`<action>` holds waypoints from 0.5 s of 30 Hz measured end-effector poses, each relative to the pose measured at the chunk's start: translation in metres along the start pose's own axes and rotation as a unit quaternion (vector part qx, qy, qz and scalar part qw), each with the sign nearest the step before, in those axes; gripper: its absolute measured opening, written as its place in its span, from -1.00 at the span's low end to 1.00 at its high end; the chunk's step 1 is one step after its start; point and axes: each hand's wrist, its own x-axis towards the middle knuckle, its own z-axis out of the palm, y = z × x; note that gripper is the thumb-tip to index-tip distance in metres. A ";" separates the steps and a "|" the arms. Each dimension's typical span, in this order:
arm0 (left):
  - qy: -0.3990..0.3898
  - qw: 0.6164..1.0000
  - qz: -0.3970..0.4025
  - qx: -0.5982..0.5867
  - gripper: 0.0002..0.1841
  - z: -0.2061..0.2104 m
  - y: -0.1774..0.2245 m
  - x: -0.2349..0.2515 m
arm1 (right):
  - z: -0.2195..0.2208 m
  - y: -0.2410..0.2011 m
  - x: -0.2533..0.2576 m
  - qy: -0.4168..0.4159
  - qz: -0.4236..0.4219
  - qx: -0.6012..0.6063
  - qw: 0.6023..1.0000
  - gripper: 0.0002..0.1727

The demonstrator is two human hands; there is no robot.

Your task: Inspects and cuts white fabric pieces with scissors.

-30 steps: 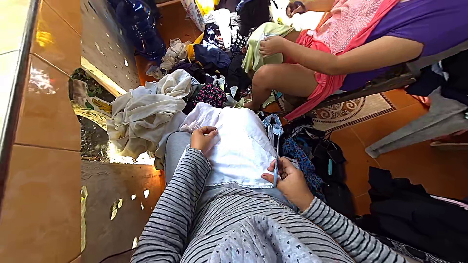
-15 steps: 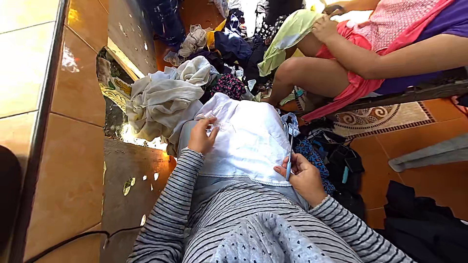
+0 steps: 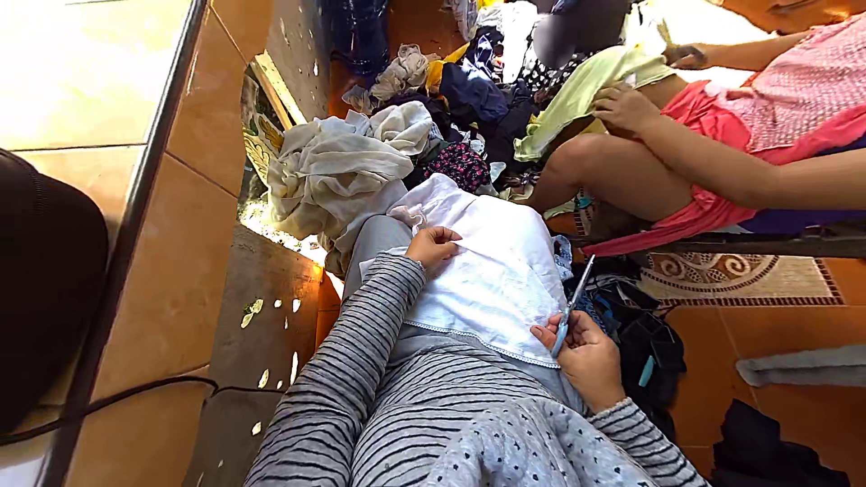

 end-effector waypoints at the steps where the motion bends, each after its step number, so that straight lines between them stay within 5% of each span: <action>1: 0.011 0.994 -0.015 -0.108 -0.85 -0.003 0.003 -0.003 | 0.000 0.000 0.001 -0.001 0.000 -0.001 1.000 -0.62; 5: 0.000 0.942 -0.036 -0.334 -0.74 -0.018 0.010 -0.018 | -0.001 -0.001 0.001 0.005 -0.008 -0.003 1.000 -0.64; 9: -0.074 0.945 -0.061 -0.314 -0.73 -0.019 0.005 -0.022 | -0.002 0.001 0.000 0.007 -0.003 -0.002 1.000 -0.63; 15: -0.060 0.931 -0.100 -0.346 -0.61 -0.015 0.011 -0.020 | -0.002 -0.001 0.001 0.008 0.008 0.002 1.000 -0.65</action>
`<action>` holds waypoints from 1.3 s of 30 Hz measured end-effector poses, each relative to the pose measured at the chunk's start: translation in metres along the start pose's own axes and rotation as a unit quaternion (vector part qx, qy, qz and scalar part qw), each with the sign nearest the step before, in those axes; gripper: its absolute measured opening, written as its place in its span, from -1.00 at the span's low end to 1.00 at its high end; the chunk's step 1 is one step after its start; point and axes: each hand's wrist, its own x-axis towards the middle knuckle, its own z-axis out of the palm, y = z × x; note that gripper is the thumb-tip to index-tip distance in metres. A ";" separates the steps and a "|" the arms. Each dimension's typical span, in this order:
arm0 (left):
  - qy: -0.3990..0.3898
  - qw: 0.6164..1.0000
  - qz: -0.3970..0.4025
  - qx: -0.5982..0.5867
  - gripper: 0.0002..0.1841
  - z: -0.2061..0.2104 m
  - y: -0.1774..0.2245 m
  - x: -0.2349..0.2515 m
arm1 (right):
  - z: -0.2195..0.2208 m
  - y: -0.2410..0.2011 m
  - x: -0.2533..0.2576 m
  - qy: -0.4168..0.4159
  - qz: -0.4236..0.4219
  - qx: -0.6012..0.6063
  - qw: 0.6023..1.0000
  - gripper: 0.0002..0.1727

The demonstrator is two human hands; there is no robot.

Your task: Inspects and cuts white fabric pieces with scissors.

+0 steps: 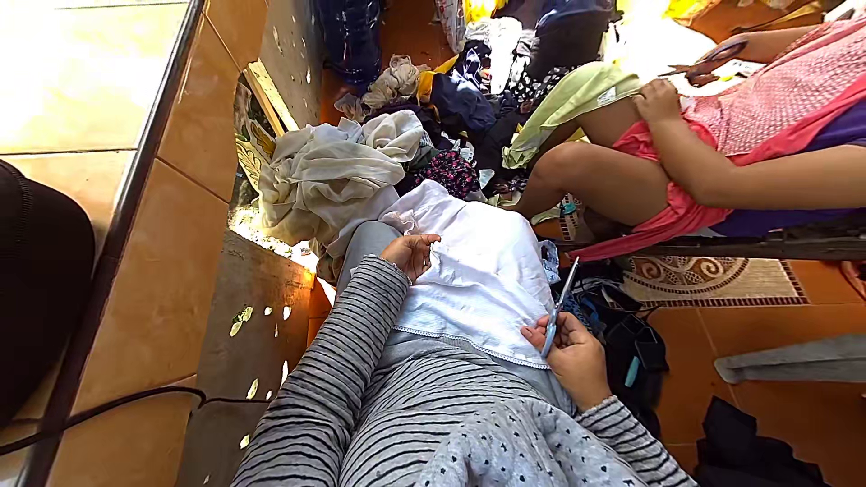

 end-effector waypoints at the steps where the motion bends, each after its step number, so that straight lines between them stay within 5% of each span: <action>1: -0.002 1.000 0.001 -0.017 -0.61 -0.002 0.000 0.002 | 0.000 0.000 0.000 0.002 -0.001 -0.002 1.000 -0.64; 8: -0.041 0.996 0.065 0.054 -0.74 -0.009 -0.003 0.000 | 0.000 0.001 0.000 0.003 0.001 0.003 1.000 -0.64; 17: -0.089 0.992 0.083 0.034 -0.65 -0.015 -0.003 0.002 | 0.000 0.001 0.001 0.001 0.001 0.014 1.000 -0.65; 20: -0.016 0.985 0.056 0.163 -0.72 -0.006 0.003 -0.009 | -0.001 0.001 0.002 -0.007 -0.002 0.008 1.000 -0.66; 22: 0.028 0.944 0.039 0.328 -0.66 -0.003 0.004 -0.019 | -0.002 0.000 0.002 -0.011 0.004 0.009 1.000 -0.66; 25: 0.041 0.908 0.051 0.413 -0.64 -0.002 0.003 -0.034 | -0.004 -0.004 0.003 -0.018 0.019 -0.007 1.000 -0.65; 30: -0.019 0.936 0.154 0.317 -0.70 0.004 0.005 -0.068 | -0.009 -0.026 0.005 -0.029 -0.113 -0.170 0.978 -0.28; 34: -0.040 0.945 0.202 0.254 -0.69 0.015 0.005 -0.086 | -0.001 -0.045 0.002 -0.068 -0.233 -0.237 0.941 -0.37; 39: -0.042 0.958 0.192 0.209 -0.70 0.023 0.005 -0.093 | 0.014 -0.049 0.000 -0.046 -0.276 -0.259 0.924 -0.48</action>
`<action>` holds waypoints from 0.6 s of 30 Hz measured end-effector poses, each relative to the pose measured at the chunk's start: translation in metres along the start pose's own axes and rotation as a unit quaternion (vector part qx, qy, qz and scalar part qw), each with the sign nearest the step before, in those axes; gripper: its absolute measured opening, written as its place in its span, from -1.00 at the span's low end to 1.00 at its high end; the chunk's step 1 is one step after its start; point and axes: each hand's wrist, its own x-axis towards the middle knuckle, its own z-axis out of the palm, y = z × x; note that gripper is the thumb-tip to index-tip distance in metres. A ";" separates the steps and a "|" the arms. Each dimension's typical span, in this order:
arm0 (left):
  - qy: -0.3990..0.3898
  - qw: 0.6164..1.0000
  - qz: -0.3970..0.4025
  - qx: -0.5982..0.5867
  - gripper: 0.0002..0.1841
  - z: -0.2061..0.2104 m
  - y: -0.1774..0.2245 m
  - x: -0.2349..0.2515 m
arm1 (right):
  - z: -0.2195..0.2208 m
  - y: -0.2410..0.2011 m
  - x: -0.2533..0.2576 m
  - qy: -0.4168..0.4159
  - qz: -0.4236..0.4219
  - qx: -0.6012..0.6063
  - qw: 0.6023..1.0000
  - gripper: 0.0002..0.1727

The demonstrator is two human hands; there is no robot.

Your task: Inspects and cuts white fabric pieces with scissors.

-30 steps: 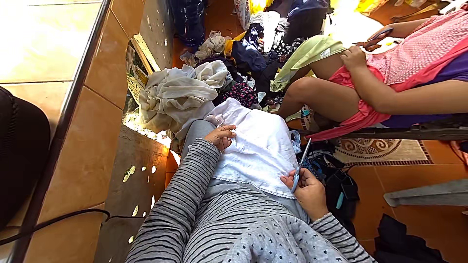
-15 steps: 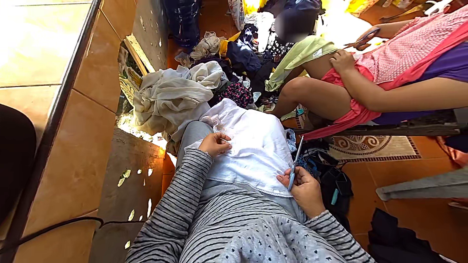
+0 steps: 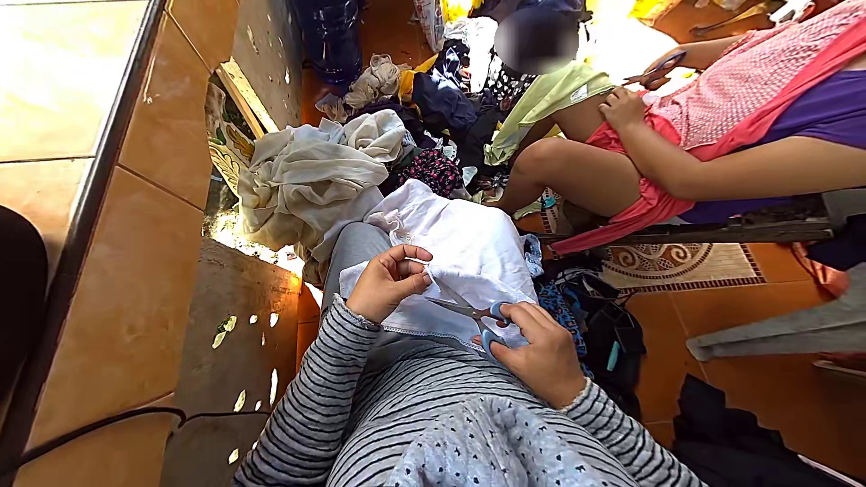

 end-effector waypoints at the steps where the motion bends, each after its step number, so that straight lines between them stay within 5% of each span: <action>1: 0.003 1.000 -0.014 -0.012 -0.70 0.001 0.002 -0.001 | 0.002 -0.001 0.001 0.010 -0.002 -0.008 1.000 -0.49; 18: -0.004 0.992 -0.081 -0.093 -0.77 0.015 0.015 -0.009 | 0.005 -0.005 0.001 0.006 0.022 0.031 0.999 -0.57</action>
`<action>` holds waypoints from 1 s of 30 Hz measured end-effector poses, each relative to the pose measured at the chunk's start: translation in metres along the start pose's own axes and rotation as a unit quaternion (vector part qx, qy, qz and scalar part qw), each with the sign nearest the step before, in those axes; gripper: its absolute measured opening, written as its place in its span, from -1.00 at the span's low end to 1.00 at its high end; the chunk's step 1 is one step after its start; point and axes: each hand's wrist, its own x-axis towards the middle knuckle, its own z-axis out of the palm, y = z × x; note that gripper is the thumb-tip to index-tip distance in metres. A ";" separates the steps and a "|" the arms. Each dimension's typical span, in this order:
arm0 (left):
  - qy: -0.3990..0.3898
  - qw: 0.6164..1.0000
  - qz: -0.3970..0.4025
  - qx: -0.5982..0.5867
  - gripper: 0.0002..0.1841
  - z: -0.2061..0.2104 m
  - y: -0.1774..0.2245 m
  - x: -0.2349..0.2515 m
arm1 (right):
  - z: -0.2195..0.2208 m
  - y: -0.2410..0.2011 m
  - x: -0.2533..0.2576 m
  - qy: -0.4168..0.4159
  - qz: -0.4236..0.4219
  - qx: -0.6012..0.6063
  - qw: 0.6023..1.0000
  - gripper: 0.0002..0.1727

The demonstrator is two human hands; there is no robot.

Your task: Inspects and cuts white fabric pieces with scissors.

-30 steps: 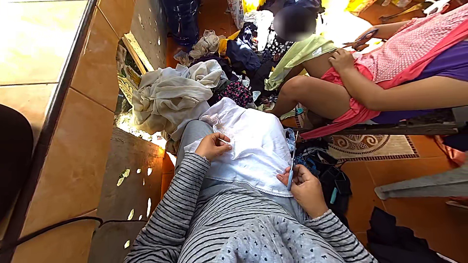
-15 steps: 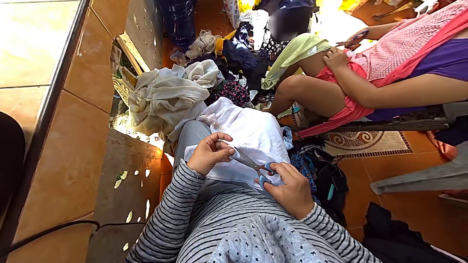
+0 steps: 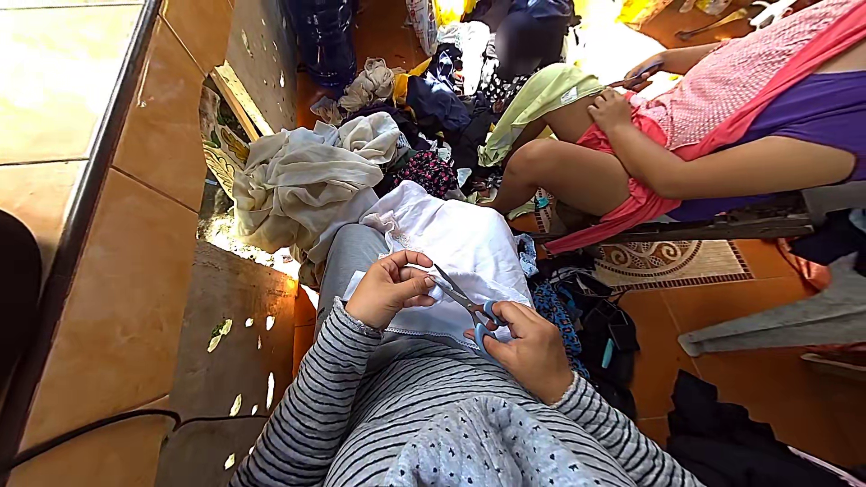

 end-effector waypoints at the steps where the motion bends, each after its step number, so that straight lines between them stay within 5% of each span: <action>1: -0.007 1.000 0.007 0.008 -0.76 -0.001 -0.001 0.000 | 0.000 0.000 0.000 -0.003 0.000 0.003 1.000 -0.58; 5: -0.068 0.984 0.084 0.141 -0.62 -0.014 -0.010 0.008 | -0.001 0.000 -0.002 -0.031 0.012 0.054 0.998 -0.61; 8: -0.047 0.959 0.164 0.226 -0.81 -0.022 -0.023 0.017 | -0.001 0.001 -0.003 -0.050 0.024 0.103 0.993 -0.61; 12: -0.080 0.948 0.246 0.184 -0.82 -0.026 -0.033 0.025 | -0.003 0.001 -0.004 -0.062 0.035 0.135 0.988 -0.60; 30: -0.011 0.959 0.217 0.182 -0.96 0.012 -0.026 0.013 | -0.005 -0.003 -0.002 -0.086 0.047 0.174 0.980 -0.46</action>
